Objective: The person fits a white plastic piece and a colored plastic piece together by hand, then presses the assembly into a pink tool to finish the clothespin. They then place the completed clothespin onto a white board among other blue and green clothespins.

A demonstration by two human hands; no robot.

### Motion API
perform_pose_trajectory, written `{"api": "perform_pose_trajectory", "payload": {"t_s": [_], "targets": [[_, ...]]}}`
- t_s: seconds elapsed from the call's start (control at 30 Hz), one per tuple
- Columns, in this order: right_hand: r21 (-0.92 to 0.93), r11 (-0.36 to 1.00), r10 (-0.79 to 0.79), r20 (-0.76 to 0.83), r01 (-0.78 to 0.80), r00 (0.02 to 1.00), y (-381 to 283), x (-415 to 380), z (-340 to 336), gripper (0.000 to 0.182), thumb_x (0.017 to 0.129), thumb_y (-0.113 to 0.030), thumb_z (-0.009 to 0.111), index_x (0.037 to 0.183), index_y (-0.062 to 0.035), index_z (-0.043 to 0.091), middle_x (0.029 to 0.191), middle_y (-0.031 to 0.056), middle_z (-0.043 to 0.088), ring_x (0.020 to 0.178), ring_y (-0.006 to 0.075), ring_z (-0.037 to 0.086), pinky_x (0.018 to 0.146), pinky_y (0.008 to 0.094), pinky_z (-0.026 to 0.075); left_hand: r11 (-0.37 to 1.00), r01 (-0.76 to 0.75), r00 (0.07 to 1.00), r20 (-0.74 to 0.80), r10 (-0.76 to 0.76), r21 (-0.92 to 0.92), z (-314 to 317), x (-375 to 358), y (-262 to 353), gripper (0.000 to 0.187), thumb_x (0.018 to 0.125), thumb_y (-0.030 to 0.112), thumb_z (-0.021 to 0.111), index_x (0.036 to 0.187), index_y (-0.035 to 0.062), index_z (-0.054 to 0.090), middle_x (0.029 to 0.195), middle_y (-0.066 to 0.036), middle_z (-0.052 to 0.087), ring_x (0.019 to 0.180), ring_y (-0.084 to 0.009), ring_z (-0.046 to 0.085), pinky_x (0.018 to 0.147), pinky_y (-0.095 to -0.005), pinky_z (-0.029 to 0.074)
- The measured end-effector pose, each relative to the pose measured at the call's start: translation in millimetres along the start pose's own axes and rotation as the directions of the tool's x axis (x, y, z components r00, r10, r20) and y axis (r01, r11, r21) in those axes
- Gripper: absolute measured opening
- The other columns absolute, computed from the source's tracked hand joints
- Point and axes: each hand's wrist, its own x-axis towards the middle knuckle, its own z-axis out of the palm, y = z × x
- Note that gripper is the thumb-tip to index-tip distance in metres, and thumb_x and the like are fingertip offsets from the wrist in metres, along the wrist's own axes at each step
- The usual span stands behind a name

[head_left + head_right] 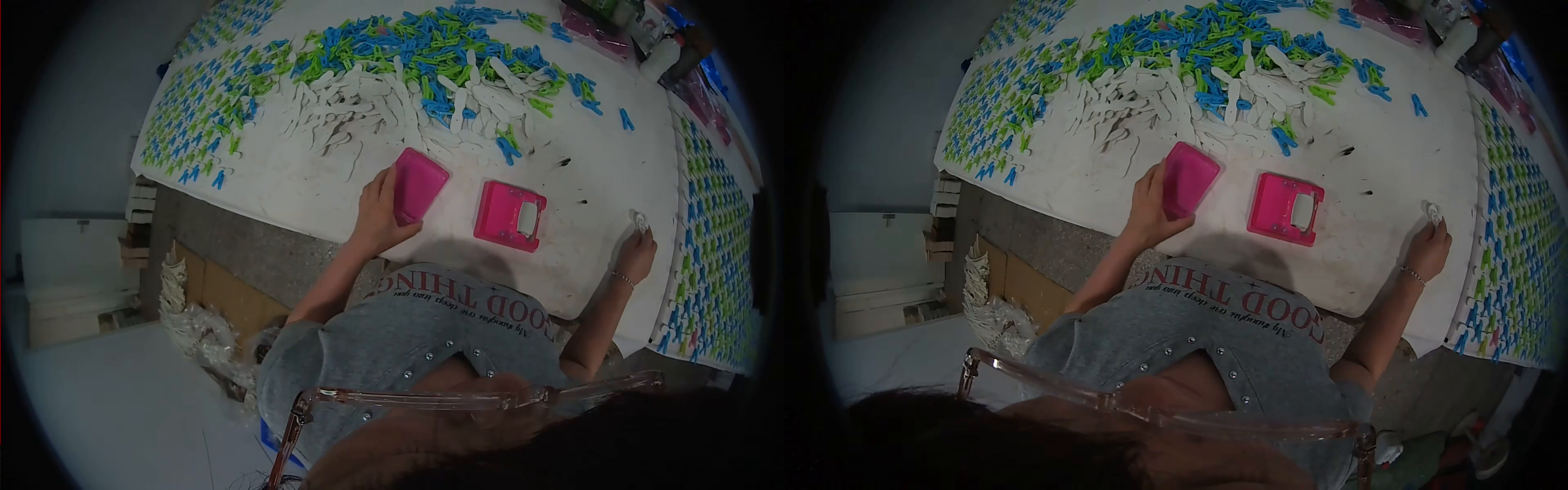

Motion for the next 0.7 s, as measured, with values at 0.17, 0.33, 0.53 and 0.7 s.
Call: {"api": "perform_pose_trajectory", "payload": {"t_s": [0.17,0.33,0.53,0.7], "targets": [[0.351,0.936,0.016,0.016,-0.021,1.000,-15.8,14.9,-24.9,0.030,0.090,-0.024,0.059,0.113,-0.0049,0.059,0.084,0.0132,0.065,0.073,0.0251,0.064,0.067,0.0341,0.051,0.958,-0.264,0.944,0.235,0.233,0.110,-42.8,9.0,-32.3,0.112,0.059,0.035,0.081,0.144,-0.0006,0.019,0.140,-0.024,0.032,0.124,-0.0414,0.035,0.107,-0.0457,0.029],[0.561,0.762,-0.495,0.183,0.324,0.849,-167.4,12.8,-116.1,0.021,0.089,-0.020,0.062,0.101,-0.0035,0.057,0.080,0.0123,0.064,0.069,0.0222,0.064,0.062,0.0320,0.049,0.991,-0.130,0.978,0.163,0.133,-0.032,-32.5,3.0,-34.0,0.114,0.061,0.037,0.082,0.145,-0.0005,0.015,0.137,-0.026,0.034,0.125,-0.0413,0.035,0.107,-0.0443,0.030],[0.790,0.022,-0.997,-0.030,0.612,0.074,-329.5,-71.9,-118.0,0.027,0.084,-0.023,0.065,0.102,-0.0051,0.058,0.087,0.0165,0.065,0.077,0.0302,0.065,0.065,0.0393,0.051,0.989,-0.033,0.999,-0.012,0.031,-0.142,-34.5,-11.4,-18.3,0.118,0.061,0.034,0.083,0.146,-0.0026,0.011,0.133,-0.027,0.038,0.121,-0.0410,0.038,0.104,-0.0436,0.033],[0.847,0.265,-0.929,0.352,0.460,-0.112,-412.5,-106.4,-64.3,0.029,0.087,-0.025,0.059,0.107,-0.0044,0.055,0.089,0.0129,0.064,0.074,0.0233,0.064,0.067,0.0356,0.051,0.991,0.033,0.993,-0.110,-0.047,-0.131,-46.4,-31.0,-35.0,0.118,0.061,0.034,0.083,0.145,-0.0049,0.009,0.131,-0.027,0.040,0.117,-0.0417,0.040,0.103,-0.0445,0.034]]}}
